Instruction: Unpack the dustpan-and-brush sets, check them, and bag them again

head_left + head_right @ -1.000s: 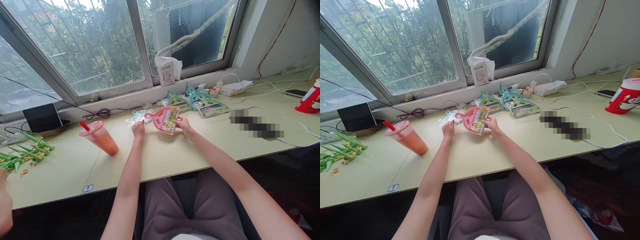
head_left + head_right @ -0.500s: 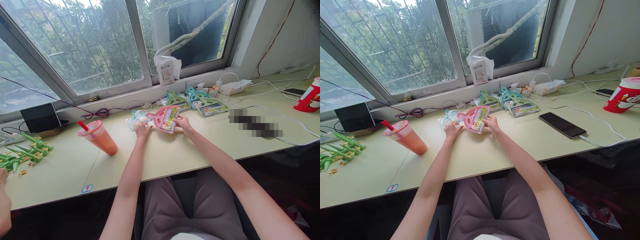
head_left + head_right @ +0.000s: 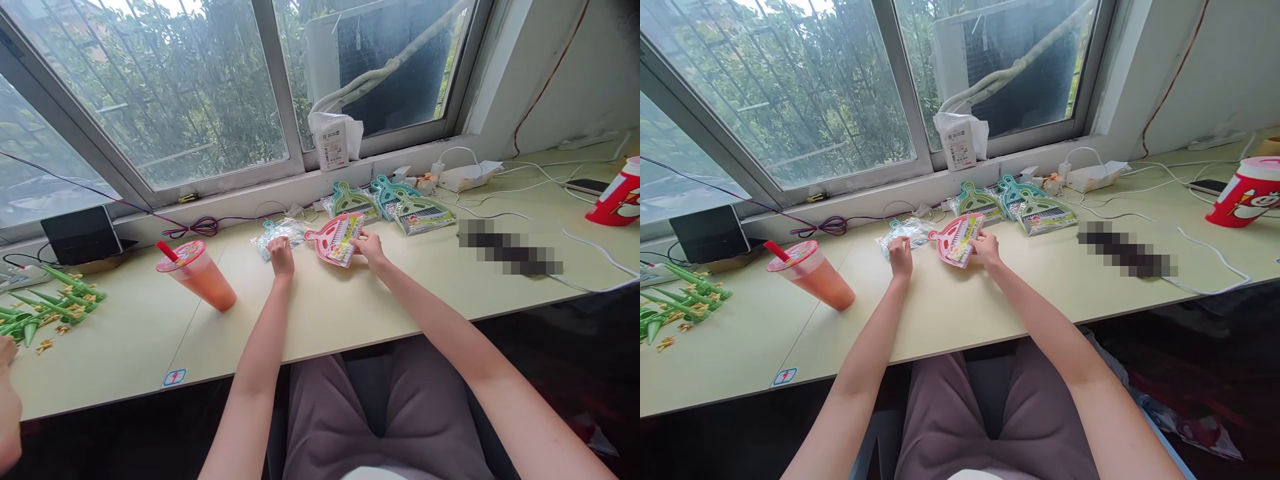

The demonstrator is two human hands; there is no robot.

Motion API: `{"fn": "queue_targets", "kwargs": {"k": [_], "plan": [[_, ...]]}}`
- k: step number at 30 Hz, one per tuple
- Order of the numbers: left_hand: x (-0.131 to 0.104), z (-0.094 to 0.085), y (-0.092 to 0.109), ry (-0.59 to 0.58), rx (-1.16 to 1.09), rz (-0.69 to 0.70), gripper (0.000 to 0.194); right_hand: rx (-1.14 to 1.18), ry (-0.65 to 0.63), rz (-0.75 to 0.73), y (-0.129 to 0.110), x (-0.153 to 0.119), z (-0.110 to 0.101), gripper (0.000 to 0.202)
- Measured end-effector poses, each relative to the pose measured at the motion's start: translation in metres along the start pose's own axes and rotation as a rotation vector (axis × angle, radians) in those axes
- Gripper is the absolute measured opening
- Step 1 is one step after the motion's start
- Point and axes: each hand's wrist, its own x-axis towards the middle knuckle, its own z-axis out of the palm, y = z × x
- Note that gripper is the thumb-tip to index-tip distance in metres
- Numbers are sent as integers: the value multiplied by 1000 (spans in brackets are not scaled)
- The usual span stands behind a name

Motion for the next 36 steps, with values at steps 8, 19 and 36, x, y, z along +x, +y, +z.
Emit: {"fn": "queue_targets", "kwargs": {"k": [8,19,36], "plan": [[-10,7,25,47,-121,236,26,188,-252,49,-8,-15,4,19],[-5,-7,54,-9,-929,-502,78,280,-181,-39,-5,-9,7,24],[-21,22,70,-563,-1232,-504,70,239,-46,-146,0,-8,8,26]]}}
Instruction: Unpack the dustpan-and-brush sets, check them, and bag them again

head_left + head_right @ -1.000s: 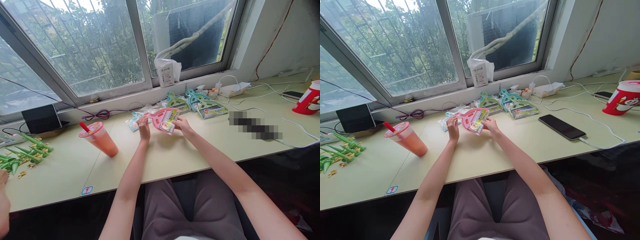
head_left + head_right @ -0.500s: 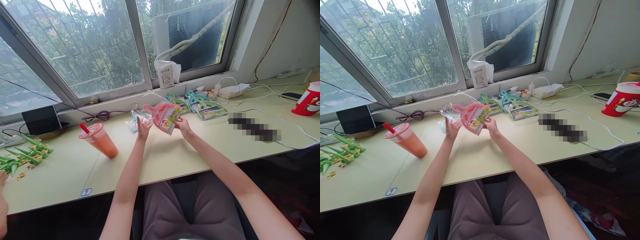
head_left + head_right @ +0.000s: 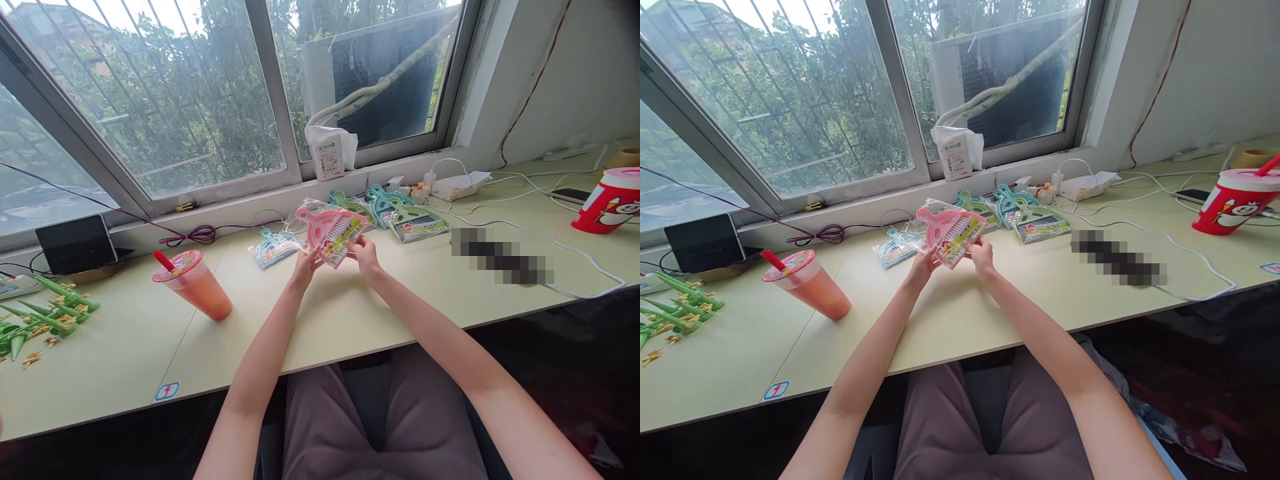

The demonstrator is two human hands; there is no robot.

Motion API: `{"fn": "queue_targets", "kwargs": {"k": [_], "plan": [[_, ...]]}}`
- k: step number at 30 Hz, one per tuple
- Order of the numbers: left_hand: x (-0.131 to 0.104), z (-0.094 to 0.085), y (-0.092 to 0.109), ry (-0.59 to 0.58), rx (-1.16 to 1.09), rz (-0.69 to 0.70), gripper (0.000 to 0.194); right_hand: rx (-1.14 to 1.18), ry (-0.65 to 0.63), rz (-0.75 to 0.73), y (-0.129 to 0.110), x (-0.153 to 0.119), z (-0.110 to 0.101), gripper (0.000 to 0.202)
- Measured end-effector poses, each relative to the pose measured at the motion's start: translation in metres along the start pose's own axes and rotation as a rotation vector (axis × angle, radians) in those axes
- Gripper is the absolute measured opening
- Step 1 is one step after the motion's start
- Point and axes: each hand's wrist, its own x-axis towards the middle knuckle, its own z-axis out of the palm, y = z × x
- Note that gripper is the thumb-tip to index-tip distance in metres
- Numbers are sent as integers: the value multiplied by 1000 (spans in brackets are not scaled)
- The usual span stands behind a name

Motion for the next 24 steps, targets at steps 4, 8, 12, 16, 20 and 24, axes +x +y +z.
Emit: {"fn": "queue_targets", "kwargs": {"k": [4,8,12,16,20,24], "plan": [[-1,-6,6,47,15,79,68,31,-59,37,-2,-2,2,19],[-4,0,4,-43,41,42,61,54,-58,63,-3,-4,5,17],[-11,14,-3,-202,52,-135,58,72,33,54,-6,-3,2,20],[-10,15,-4,-154,-3,-58,56,44,18,38,-10,-3,0,24],[-4,7,-1,-32,0,55,60,-30,-97,45,-9,-6,5,28],[-3,6,-1,10,36,98,67,-87,-52,44,-5,-7,10,44]]}}
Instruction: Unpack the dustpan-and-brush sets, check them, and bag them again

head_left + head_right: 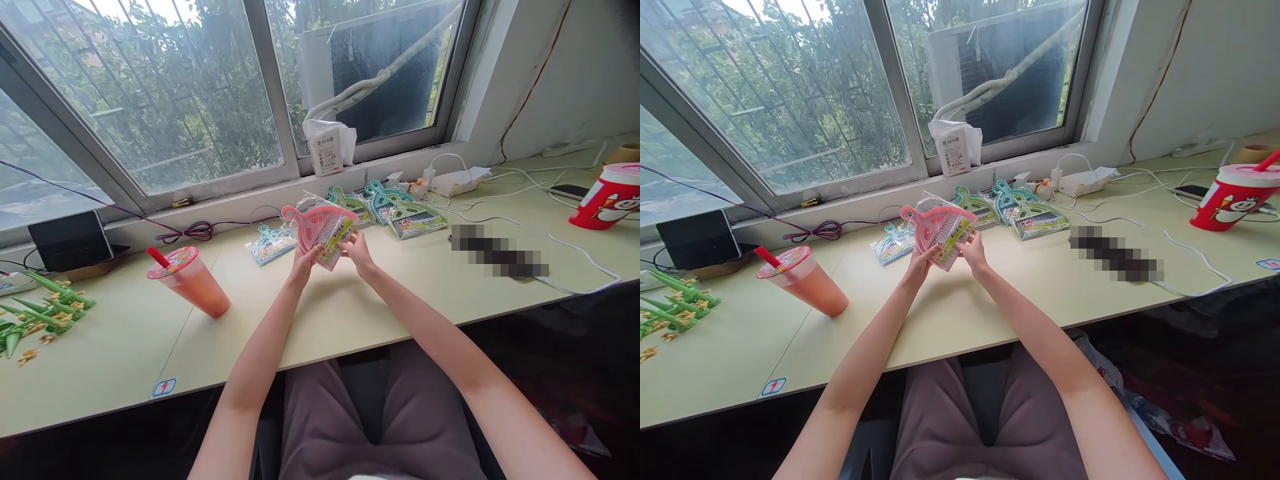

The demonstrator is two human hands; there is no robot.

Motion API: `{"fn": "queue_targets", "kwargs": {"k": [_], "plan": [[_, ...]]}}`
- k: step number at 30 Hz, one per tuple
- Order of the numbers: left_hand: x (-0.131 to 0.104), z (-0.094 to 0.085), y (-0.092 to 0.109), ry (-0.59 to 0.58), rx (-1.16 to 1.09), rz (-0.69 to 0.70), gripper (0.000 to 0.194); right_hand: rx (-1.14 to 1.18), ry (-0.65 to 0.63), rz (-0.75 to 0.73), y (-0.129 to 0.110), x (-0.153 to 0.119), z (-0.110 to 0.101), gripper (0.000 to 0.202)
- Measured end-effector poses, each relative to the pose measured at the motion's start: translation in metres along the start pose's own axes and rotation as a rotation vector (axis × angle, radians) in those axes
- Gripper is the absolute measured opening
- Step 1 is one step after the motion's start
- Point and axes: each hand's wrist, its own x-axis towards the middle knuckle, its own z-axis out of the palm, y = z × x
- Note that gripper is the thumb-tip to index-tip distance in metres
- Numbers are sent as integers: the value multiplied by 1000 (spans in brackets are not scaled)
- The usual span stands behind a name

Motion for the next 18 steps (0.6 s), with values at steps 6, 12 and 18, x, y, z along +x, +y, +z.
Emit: {"fn": "queue_targets", "kwargs": {"k": [6,12,18], "plan": [[-3,5,-1,0,11,13,64,-114,213,-85,-2,6,-7,48],[1,0,-5,62,58,56,62,-36,212,-134,-4,6,-9,52],[5,-3,-7,103,77,115,58,-250,309,-207,0,6,-10,42]]}}
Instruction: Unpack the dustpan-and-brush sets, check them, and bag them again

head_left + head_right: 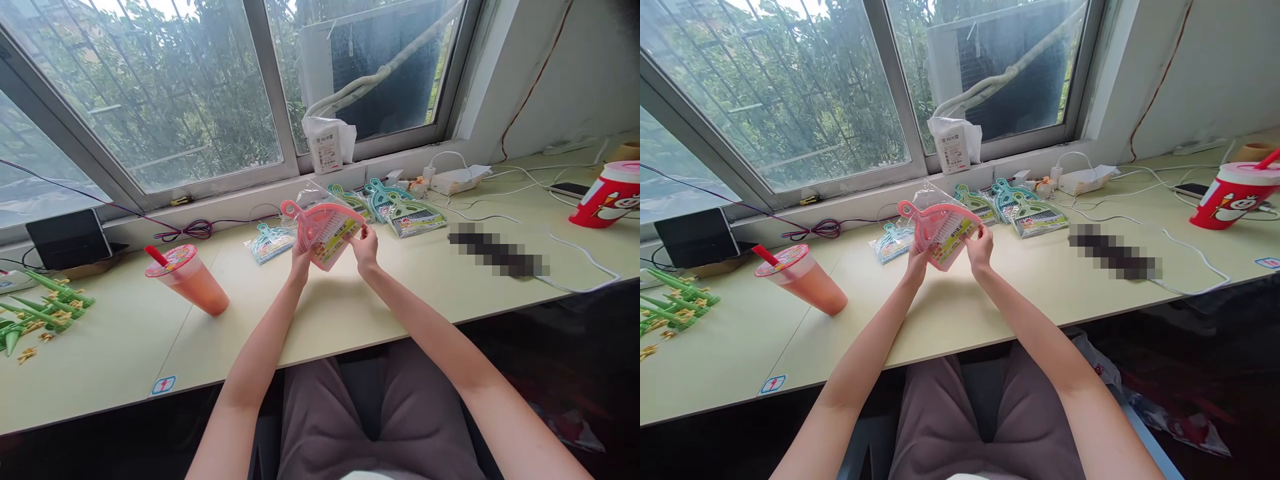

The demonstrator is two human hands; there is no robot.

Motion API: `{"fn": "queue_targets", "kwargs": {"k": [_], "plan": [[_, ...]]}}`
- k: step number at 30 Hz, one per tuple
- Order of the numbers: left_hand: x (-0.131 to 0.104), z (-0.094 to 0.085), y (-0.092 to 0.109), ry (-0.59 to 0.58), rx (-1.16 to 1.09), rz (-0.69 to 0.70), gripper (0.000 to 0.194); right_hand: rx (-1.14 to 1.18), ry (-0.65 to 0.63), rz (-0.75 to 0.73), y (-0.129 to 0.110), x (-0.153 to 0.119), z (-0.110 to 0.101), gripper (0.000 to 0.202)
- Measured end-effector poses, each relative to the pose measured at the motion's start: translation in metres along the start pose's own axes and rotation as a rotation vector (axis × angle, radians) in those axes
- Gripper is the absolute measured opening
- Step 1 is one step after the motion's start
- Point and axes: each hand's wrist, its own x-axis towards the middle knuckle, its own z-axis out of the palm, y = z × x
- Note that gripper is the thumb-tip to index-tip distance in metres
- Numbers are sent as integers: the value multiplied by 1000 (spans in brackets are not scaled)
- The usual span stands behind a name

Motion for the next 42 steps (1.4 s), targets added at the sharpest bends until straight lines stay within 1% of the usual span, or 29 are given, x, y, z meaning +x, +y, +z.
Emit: {"fn": "queue_targets", "kwargs": {"k": [2,5,7,9,12,15,22,25,27,29,31,33,34,36,38,39,42], "plan": [[0,1,1,3,3,12,59,-32,19,-24,0,1,-1,47],[-2,2,2,-4,-1,3,60,-14,1,-113,-4,2,-2,53],[-2,3,3,-8,-14,-13,61,23,-32,-167,-10,1,-3,56],[-2,4,4,-10,-26,-18,61,91,-90,-182,-17,0,-5,59],[-1,3,6,7,-25,13,62,233,-209,-145,-28,-3,-7,59],[2,-1,8,36,-5,50,62,362,-305,-81,-31,-2,-8,57],[5,-8,12,30,35,118,66,558,-492,65,-16,10,-9,52],[4,-8,15,-2,53,121,68,567,-552,129,-6,11,-6,43],[3,-7,18,-47,71,119,68,557,-525,166,0,10,-2,38],[1,-3,21,-107,86,106,72,557,-459,190,5,9,0,36],[-3,4,22,-160,85,81,80,559,-379,204,6,10,0,34],[-8,13,18,-185,59,10,87,568,-296,209,5,12,-1,32],[-11,18,15,-186,35,-45,88,576,-259,208,4,13,-2,31],[-17,26,8,-179,-26,-171,83,595,-207,200,2,15,-3,27],[-21,31,1,-182,-71,-253,75,603,-190,194,0,16,-5,24],[-22,32,-1,-185,-74,-266,73,602,-197,194,0,17,-5,23],[-21,27,-2,-169,-22,-228,70,592,-271,213,-1,17,-6,20]]}}
